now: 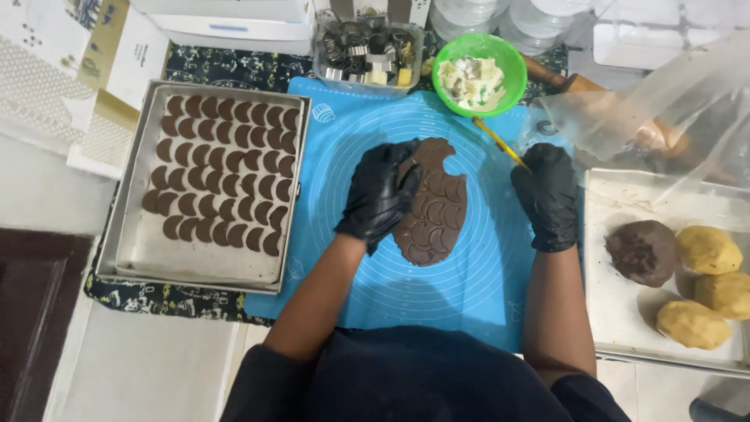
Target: Preparing chocolate cookies by scraping dough and arranging them on a baking tray
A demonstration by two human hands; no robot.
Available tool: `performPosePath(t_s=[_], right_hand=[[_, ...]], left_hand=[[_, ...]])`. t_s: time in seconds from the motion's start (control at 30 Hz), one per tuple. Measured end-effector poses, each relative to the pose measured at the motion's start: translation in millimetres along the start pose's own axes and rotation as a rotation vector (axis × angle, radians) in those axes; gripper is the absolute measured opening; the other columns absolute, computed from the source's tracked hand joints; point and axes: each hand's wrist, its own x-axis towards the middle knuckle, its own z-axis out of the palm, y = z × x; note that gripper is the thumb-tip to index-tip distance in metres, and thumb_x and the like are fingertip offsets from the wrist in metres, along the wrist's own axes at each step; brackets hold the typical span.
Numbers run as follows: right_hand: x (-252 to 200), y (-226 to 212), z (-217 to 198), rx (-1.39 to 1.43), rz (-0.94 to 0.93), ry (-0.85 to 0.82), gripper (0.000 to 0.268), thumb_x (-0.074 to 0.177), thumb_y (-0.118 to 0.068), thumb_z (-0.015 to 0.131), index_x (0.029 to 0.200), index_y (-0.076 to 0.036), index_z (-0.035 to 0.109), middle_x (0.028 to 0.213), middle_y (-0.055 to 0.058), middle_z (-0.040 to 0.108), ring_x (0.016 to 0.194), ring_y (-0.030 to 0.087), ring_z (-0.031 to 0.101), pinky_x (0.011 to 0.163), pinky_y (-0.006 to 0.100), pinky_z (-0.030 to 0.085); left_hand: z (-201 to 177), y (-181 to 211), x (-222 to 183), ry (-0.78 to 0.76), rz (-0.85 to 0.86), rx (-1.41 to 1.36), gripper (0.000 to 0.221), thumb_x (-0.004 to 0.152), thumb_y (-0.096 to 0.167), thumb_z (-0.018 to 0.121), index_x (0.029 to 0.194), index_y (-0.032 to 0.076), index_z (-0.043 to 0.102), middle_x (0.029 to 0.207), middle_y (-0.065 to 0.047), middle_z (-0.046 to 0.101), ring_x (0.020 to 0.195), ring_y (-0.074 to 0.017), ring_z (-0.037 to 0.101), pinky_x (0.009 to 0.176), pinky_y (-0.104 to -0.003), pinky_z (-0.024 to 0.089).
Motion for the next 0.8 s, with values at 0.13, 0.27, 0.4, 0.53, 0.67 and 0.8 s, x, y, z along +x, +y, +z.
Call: performPosePath(t_s=[0.13,0.27,0.4,0.53,0.67,0.8], right_hand=[[-9.0,-31.2,-18.0,-0.077,-0.115,0.08,0.026,0.092,-0.013,0.077,0.115,-0.006,0.068,0.106,0.021,0.066,0.108,0.049,0.066,0.091,0.055,0.055],[-10.7,-38.8,-18.4,0.061,0.037,0.08,0.03,0.093,-0.009,0.077,0.119,-0.01,0.063,0.11,0.017,0.066,0.111,0.044,0.065,0.094,0.054,0.055],[-11.7,-26.6,-11.2,0.009,0.124,-0.035,0.028,0.098,-0.019,0.074,0.12,-0.01,0.061,0.106,0.022,0.073,0.104,0.045,0.069,0.088,0.056,0.057],[-2.5,-20.9,12.6,-0.099,0.401,-0.104,0.048,0.098,-0.062,0.068,0.129,-0.026,0.065,0.111,0.012,0.076,0.111,0.036,0.069,0.094,0.049,0.055],[4.0,-24.9,11.9,-0.251,0.253,0.162,0.05,0.099,-0.058,0.074,0.12,-0.012,0.076,0.098,0.022,0.074,0.095,0.043,0.072,0.078,0.049,0.059],[6.2,-73.3,-24.0,-0.183,0.535,-0.126,0.076,0.094,-0.072,0.069,0.13,-0.005,0.07,0.111,0.032,0.072,0.106,0.052,0.068,0.087,0.06,0.056]], left_hand=[[46.9,-34.5,11.7,-0.031,0.021,0.076,0.048,0.1,0.046,0.063,0.145,0.028,0.057,0.121,-0.006,0.07,0.127,-0.0308,0.062,0.109,-0.049,0.049],[51.3,-42.2,12.0,0.077,0.069,0.051,0.044,0.101,0.043,0.063,0.141,0.024,0.06,0.12,-0.01,0.07,0.125,-0.0338,0.062,0.109,-0.051,0.046],[45.5,-57.2,15.6,0.275,0.059,-0.14,0.031,0.097,0.025,0.07,0.128,0.02,0.07,0.12,-0.005,0.07,0.12,-0.0282,0.064,0.108,-0.041,0.049],[33.6,-61.7,22.6,0.347,0.083,-0.137,0.025,0.101,0.024,0.066,0.125,0.018,0.07,0.121,-0.005,0.071,0.119,-0.0274,0.065,0.108,-0.041,0.049],[37.1,-66.5,23.5,0.356,0.036,-0.151,0.024,0.098,0.031,0.068,0.12,0.02,0.071,0.117,-0.003,0.073,0.116,-0.0269,0.067,0.105,-0.039,0.052],[39.7,-68.2,24.1,0.326,0.007,-0.153,0.023,0.098,0.033,0.068,0.119,0.023,0.071,0.119,0.002,0.071,0.118,-0.0243,0.065,0.108,-0.038,0.05]])
